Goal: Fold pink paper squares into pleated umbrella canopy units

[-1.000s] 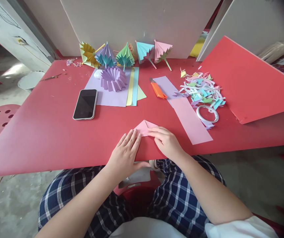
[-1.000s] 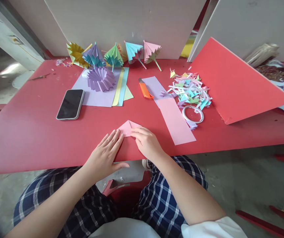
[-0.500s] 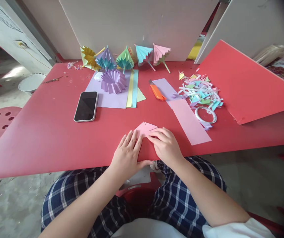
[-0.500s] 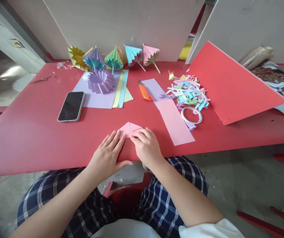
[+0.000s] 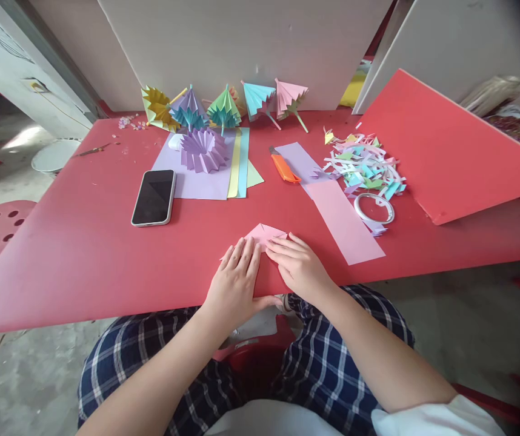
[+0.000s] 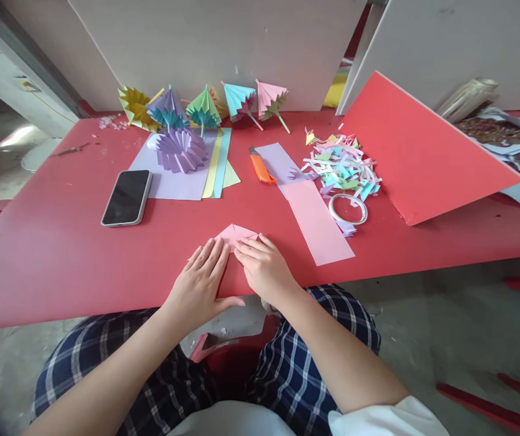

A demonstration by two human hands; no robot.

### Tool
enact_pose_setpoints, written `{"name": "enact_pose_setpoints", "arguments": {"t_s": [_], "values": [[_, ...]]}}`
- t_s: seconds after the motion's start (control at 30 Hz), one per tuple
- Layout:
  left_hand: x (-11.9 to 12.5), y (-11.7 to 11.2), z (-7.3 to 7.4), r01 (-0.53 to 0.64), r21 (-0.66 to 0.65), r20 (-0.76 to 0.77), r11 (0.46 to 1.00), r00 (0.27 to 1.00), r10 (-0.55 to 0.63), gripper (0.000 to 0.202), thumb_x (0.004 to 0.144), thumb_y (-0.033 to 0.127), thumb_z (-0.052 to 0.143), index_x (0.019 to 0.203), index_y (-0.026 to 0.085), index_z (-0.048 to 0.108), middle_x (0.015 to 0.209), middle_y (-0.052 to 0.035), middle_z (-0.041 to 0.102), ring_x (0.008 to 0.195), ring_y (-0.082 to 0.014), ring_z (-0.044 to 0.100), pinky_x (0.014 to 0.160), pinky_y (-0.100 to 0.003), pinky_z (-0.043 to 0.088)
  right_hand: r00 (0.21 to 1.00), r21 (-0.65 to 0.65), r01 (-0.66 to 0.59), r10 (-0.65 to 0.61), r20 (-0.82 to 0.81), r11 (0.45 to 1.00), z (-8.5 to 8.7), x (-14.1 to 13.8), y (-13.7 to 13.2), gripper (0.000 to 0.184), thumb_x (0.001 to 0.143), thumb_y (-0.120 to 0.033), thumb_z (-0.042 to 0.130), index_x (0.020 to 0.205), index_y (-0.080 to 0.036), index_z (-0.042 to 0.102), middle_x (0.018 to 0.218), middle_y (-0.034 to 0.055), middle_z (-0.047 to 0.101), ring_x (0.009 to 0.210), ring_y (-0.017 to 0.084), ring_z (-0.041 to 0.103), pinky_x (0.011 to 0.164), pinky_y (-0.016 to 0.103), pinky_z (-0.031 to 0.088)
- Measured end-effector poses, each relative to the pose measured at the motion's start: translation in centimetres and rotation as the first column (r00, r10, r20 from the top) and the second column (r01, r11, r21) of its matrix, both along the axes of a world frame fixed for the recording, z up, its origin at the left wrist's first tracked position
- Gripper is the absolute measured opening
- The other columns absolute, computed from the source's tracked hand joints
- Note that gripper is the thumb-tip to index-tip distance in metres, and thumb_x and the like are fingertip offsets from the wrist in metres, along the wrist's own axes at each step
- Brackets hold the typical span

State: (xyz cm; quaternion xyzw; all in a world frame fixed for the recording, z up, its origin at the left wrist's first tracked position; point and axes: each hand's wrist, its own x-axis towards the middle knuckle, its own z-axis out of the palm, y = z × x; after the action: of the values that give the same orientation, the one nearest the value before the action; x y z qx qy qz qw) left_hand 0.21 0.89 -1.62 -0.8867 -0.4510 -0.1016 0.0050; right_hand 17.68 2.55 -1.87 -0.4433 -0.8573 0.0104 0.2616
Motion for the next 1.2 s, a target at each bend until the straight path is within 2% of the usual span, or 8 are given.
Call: {"name": "enact_pose_setpoints", "arguments": {"t_s": [0.2, 0.33, 0.47, 0.57, 0.67, 0.8, 1.0, 1.2], "values": [[0.3, -0.1, 0.5, -0.013, -0.006, -0.041, 1.0, 0.999, 0.013, 0.097, 0.065, 0.078, 0.032, 0.134, 0.011, 0.033, 0.139, -0.0195, 0.032, 0.129, -0.0365, 0.025, 0.103, -0.05, 0.025, 0.99, -0.193, -0.016, 0.042, 0.133, 0.981, 1.3, 1.5, 0.0, 0.043, 0.082, -0.005, 0.037, 0.116, -0.024, 0.055, 0.12, 0.0037, 0.057, 0.118, 0.02, 0.048, 0.101, 0.054, 0.032], [0.5, -0.2, 0.4, -0.007, -0.01, -0.035, 1.0, 0.999, 0.006, 0.097, 0.066, 0.078, 0.031, 0.135, 0.009, 0.032, 0.14, -0.0175, 0.032, 0.13, -0.0358, 0.023, 0.105, -0.049, 0.022, 0.99, -0.264, -0.007, 0.045, 0.137, 0.964, 1.6, 2.4, 0.2, 0.047, 0.08, -0.004, 0.035, 0.118, -0.026, 0.054, 0.123, 0.001, 0.055, 0.122, 0.02, 0.042, 0.1, 0.057, 0.03], [0.6, -0.1, 0.3, 0.044, -0.015, -0.002, 0.999, 0.999, -0.044, 0.099, 0.068, 0.077, 0.027, 0.134, 0.003, 0.03, 0.14, -0.0184, 0.031, 0.131, -0.0313, 0.023, 0.107, -0.044, 0.02, 0.998, -0.328, 0.023, 0.0, 0.067, 0.944, 1.8, 3.7, 0.9, 0.042, 0.076, -0.004, 0.039, 0.101, -0.025, 0.065, 0.12, 0.0012, 0.058, 0.12, 0.021, 0.045, 0.099, 0.053, 0.034], [0.6, 0.1, 0.2, 0.07, -0.017, 0.026, 0.997, 0.997, -0.07, 0.1, 0.068, 0.077, 0.026, 0.134, 0.002, 0.03, 0.14, -0.0186, 0.031, 0.131, -0.03, 0.023, 0.107, -0.043, 0.02, 0.989, -0.325, 0.058, -0.1, -0.112, 0.944, 2.2, 4.0, 1.8, 0.036, 0.078, -0.006, 0.04, 0.088, -0.024, 0.069, 0.11, 0.0017, 0.064, 0.113, 0.018, 0.052, 0.097, 0.042, 0.041], [0.5, 0.3, 0.2, 0.149, -0.028, 0.055, 0.988, 0.988, -0.147, 0.097, 0.07, 0.076, 0.025, 0.134, 0.003, 0.031, 0.14, -0.0172, 0.03, 0.132, -0.0285, 0.021, 0.108, -0.042, 0.019, 0.965, -0.318, 0.008, -0.091, -0.246, 0.948, 2.5, 2.9, 2.7, 0.034, 0.084, -0.014, 0.04, 0.109, -0.024, 0.061, 0.116, 0.0026, 0.061, 0.114, 0.016, 0.051, 0.097, 0.037, 0.043], [0.5, 0.7, 0.2, 0.223, -0.061, 0.051, 0.973, 0.974, -0.221, 0.09, 0.075, 0.072, 0.023, 0.134, 0.005, 0.03, 0.14, -0.0154, 0.03, 0.133, -0.0281, 0.019, 0.109, -0.043, 0.017, 0.987, -0.422, -0.074, 0.007, -0.158, 0.904, 2.5, 0.6, 3.3, 0.035, 0.087, -0.02, 0.04, 0.119, -0.024, 0.054, 0.125, 0.0033, 0.054, 0.12, 0.018, 0.044, 0.098, 0.039, 0.04], [0.5, 0.2, 0.2, 0.171, -0.085, 0.012, 0.982, 0.985, -0.171, 0.09, 0.076, 0.071, 0.02, 0.134, 0.002, 0.029, 0.141, -0.0171, 0.028, 0.132, -0.0292, 0.019, 0.109, -0.044, 0.016, 0.995, -0.394, -0.055, 0.016, -0.101, 0.918, 2.2, -0.3, 3.2, 0.033, 0.085, -0.014, 0.039, 0.106, -0.023, 0.063, 0.11, 0.0055, 0.06, 0.104, 0.018, 0.054, 0.091, 0.037, 0.045], [-0.3, -1.2, 1.0, 0.017, -0.078, -0.076, 0.997, 0.997, -0.023, 0.096, 0.072, 0.073, 0.029, 0.132, -0.003, 0.031, 0.139, -0.0224, 0.028, 0.13, -0.0327, 0.024, 0.105, -0.044, 0.025, 0.986, -0.405, -0.044, -0.026, -0.164, 0.913, 1.5, -0.2, 2.9, 0.033, 0.086, -0.016, 0.04, 0.106, -0.028, 0.062, 0.114, 0.0036, 0.057, 0.105, 0.018, 0.054, 0.091, 0.036, 0.046]]}}
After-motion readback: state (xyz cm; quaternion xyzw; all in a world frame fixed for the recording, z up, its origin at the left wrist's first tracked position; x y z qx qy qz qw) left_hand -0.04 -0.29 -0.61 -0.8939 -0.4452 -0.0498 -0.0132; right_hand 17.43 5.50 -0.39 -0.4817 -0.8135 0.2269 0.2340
